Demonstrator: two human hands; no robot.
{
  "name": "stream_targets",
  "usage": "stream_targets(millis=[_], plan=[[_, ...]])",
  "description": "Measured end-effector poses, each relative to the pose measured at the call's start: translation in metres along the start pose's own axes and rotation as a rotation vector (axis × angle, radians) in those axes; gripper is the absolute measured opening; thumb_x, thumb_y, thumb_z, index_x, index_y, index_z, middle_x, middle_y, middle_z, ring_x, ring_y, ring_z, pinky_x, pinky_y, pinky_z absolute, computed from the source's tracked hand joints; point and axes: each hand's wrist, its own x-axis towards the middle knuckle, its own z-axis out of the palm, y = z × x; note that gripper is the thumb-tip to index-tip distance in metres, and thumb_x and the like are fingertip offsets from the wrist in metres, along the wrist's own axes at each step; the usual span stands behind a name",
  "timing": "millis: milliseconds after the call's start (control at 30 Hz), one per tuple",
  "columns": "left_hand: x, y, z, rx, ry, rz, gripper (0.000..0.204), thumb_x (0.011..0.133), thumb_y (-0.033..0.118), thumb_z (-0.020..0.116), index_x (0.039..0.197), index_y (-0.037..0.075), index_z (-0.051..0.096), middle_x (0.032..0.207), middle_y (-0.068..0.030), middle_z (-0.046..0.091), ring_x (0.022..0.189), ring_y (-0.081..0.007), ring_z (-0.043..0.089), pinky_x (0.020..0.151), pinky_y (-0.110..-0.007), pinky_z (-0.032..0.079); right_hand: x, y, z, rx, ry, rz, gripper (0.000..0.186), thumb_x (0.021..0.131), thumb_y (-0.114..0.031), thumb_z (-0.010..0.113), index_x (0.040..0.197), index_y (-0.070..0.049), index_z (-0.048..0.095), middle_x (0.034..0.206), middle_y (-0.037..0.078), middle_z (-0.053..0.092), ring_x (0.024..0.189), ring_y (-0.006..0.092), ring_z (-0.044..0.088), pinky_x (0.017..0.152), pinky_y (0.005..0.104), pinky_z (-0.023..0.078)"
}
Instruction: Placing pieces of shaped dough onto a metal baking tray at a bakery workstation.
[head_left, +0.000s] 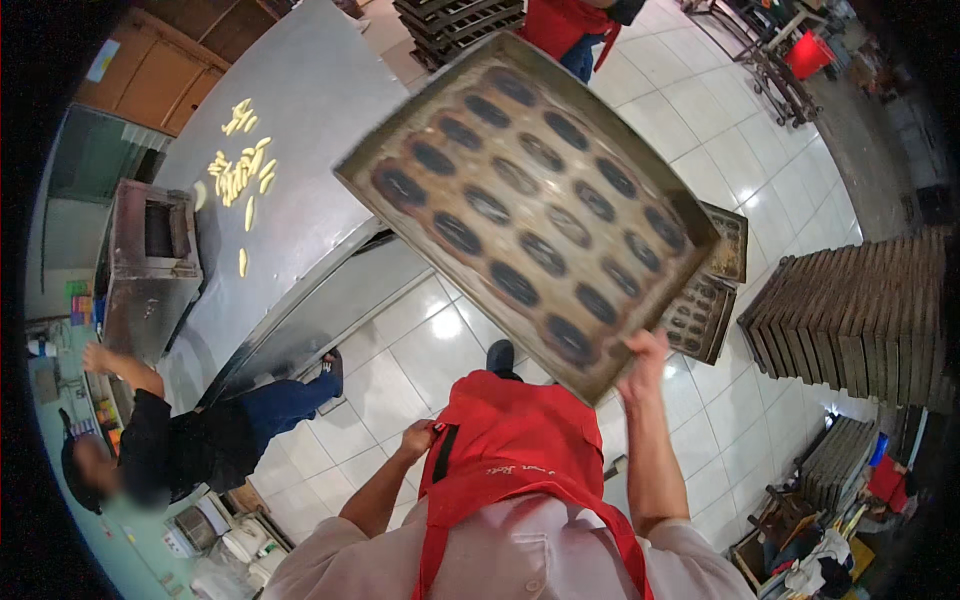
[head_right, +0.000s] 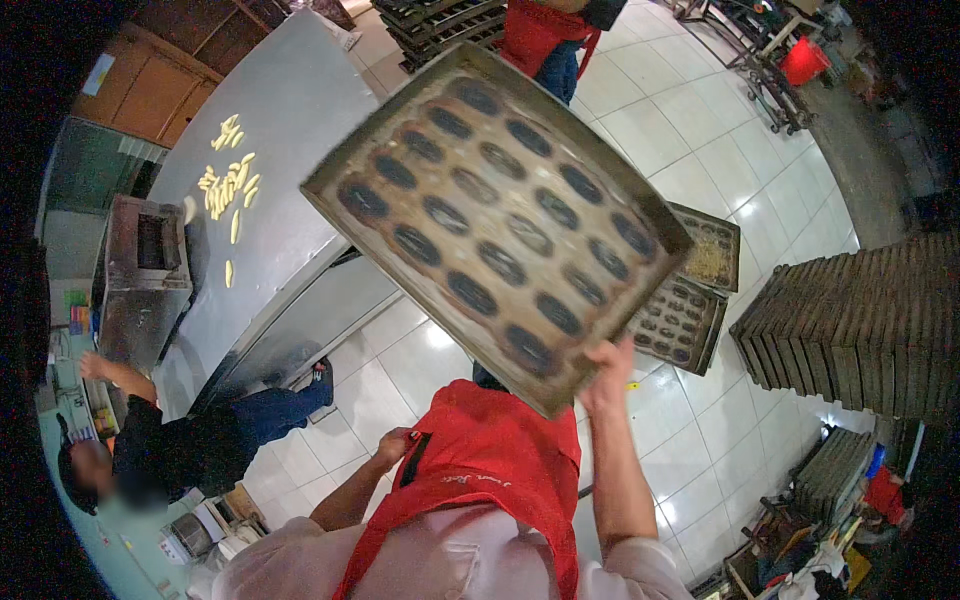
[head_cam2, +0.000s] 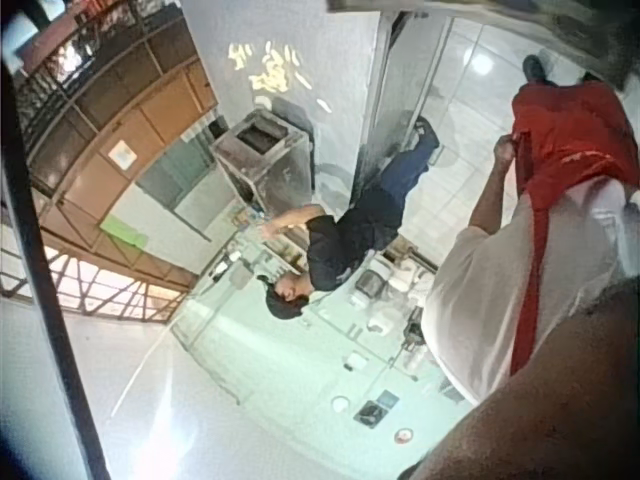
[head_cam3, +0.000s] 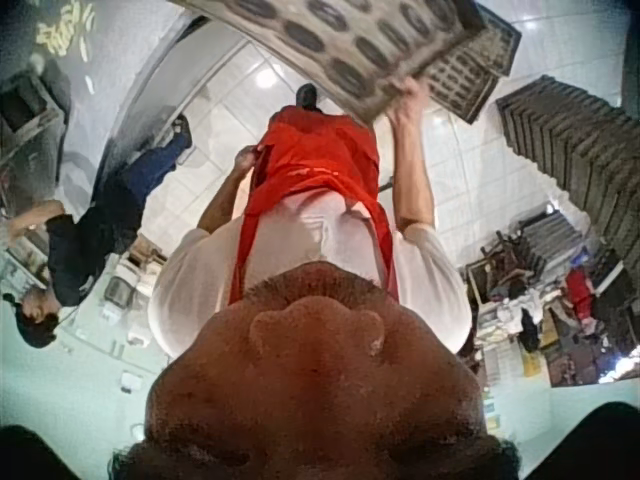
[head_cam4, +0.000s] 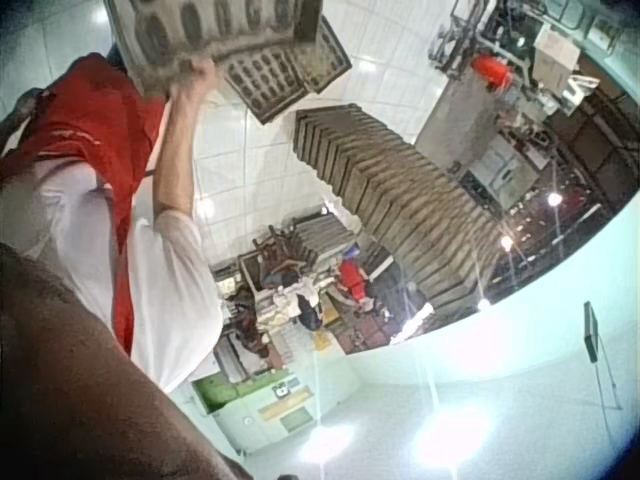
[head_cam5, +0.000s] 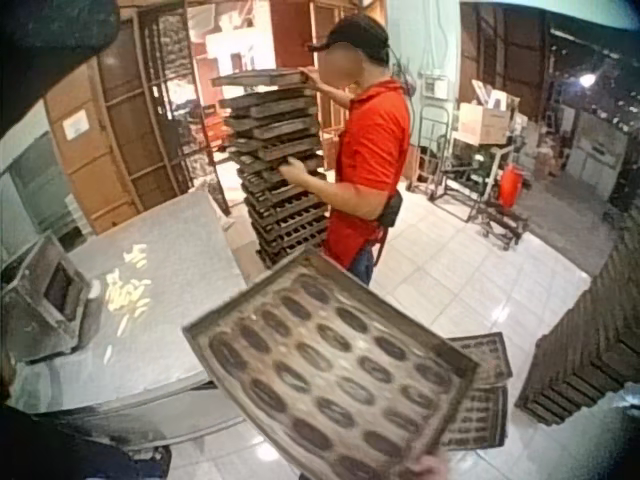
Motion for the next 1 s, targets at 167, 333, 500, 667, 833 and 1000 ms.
stream_targets(millis=[167,333,500,667,833,1000], plan=[[-0.013,0.007,0.006,0.031,0.033,-0.013,0.029,0.097,0.015,0.056,0.117,0.001,0.071,0.098,-0.0108,0.073,0.089,-0.0178,0.064,0.079,-0.033,0.051,0.017,0.107,0.152,0.059,-0.052,-0.126,0.072,0.069,0.008,0.061,0.137,-0.007,0.042,0.116,0.009,0.060,0.103,0.0239,0.061,0.087,0.0398,0.055],[-0.005,-0.029,0.003,-0.066,-0.013,0.043,0.033,0.102,0.023,0.052,0.121,0.002,0.069,0.101,-0.0117,0.073,0.094,-0.0177,0.065,0.082,-0.034,0.051,0.006,0.158,0.230,0.026,-0.262,-0.074,0.084,0.081,-0.004,0.079,0.143,0.003,0.023,0.141,0.020,0.046,0.130,0.0272,0.049,0.111,0.0400,0.043],[-0.004,-0.062,-0.016,-0.140,-0.134,0.034,0.047,0.108,0.046,0.047,0.116,0.005,0.068,0.096,-0.0043,0.069,0.089,-0.0190,0.063,0.075,-0.035,0.051,-0.010,0.164,0.164,-0.355,-0.320,0.064,0.087,0.087,-0.028,0.083,0.149,0.004,0.032,0.142,0.022,0.051,0.129,0.0279,0.055,0.106,0.0390,0.049],[-0.010,0.033,0.013,-0.300,-0.066,-0.417,0.058,0.105,0.048,0.055,0.146,0.007,0.052,0.109,-0.0084,0.069,0.091,-0.0205,0.065,0.074,-0.038,0.053,0.006,0.207,-0.087,-0.760,-0.194,0.055,0.050,0.092,-0.030,0.076,0.132,-0.004,0.062,0.108,0.014,0.074,0.101,0.0270,0.072,0.088,0.0377,0.057],[-0.040,0.034,0.073,0.236,-0.076,-0.022,0.069,0.102,0.038,0.062,0.153,-0.003,0.041,0.147,-0.0255,0.052,0.134,-0.0387,0.051,0.116,-0.044,0.038,-0.002,0.264,-0.377,-1.328,0.211,0.324,0.053,0.088,-0.034,0.073,0.126,0.001,0.061,0.109,0.025,0.072,0.111,0.0394,0.069,0.095,0.0478,0.055],[-0.115,0.033,0.142,1.016,0.179,0.326,0.058,0.092,0.026,0.071,0.142,0.001,0.053,0.142,-0.0274,0.053,0.134,-0.0458,0.047,0.116,-0.053,0.034,0.053,0.302,-0.551,-1.771,0.021,0.720,0.069,0.090,-0.031,0.071,0.148,-0.002,0.046,0.153,0.027,0.046,0.138,0.0440,0.049,0.108,0.0551,0.048]])
